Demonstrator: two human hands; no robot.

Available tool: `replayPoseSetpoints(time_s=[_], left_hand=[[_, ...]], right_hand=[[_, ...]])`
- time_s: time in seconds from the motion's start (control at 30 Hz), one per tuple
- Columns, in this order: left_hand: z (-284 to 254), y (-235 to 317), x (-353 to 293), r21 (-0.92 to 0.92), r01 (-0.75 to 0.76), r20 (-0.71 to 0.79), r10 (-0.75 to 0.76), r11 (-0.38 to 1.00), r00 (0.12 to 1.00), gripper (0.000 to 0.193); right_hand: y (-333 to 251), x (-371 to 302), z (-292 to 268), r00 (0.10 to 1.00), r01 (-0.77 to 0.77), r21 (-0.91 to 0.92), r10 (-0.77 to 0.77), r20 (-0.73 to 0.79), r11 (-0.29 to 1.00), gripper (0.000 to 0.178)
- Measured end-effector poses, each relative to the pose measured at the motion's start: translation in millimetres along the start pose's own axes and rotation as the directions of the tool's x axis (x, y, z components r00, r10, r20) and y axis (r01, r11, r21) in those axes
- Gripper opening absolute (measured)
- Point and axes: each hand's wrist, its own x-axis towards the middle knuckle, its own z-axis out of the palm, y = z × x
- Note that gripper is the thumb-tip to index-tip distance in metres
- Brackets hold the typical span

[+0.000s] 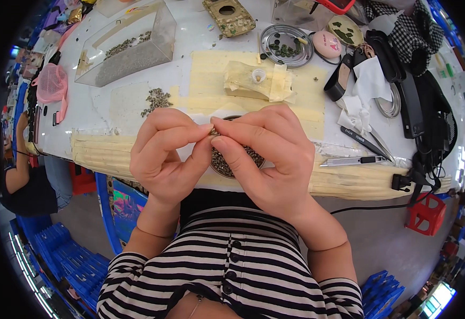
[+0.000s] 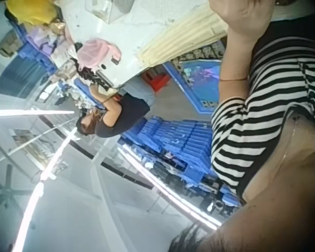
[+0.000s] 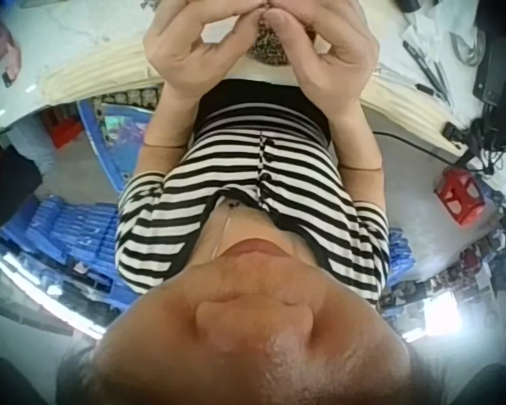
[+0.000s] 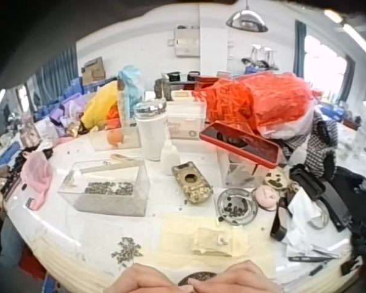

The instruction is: Assemble small components by picking parts from a tray and placing them into a circular base at a factory workbench.

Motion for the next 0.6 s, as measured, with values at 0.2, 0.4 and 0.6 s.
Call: replayPoseSetpoints(time_s=[0.2,0.4,0.6], left_hand=[[1.3,-0.2,-0.7,0.046,-0.056,0.024,0.055,0.997,0.998,0.029],[1.3,1.0,-0.7,0.035,0.050,0.018,-0.051,0.998,0.999,0.028],[1.0,1.7,-2.5,-0.013,0.073,-0.009,-0.073,0.997,0.997,0.028]], right_hand=[[-3.3,-0.3,-0.8,0.983,-0.183,0.169,0.184,0.008,0.969,0.016],[-11.8,-1.6,1.4,0.965,0.243,-0.327,-0.262,-0.015,0.913,0.030],[-5.1,-1.0,1.0,0.997,0.066,-0.196,-0.074,-0.031,0.978,0.028]])
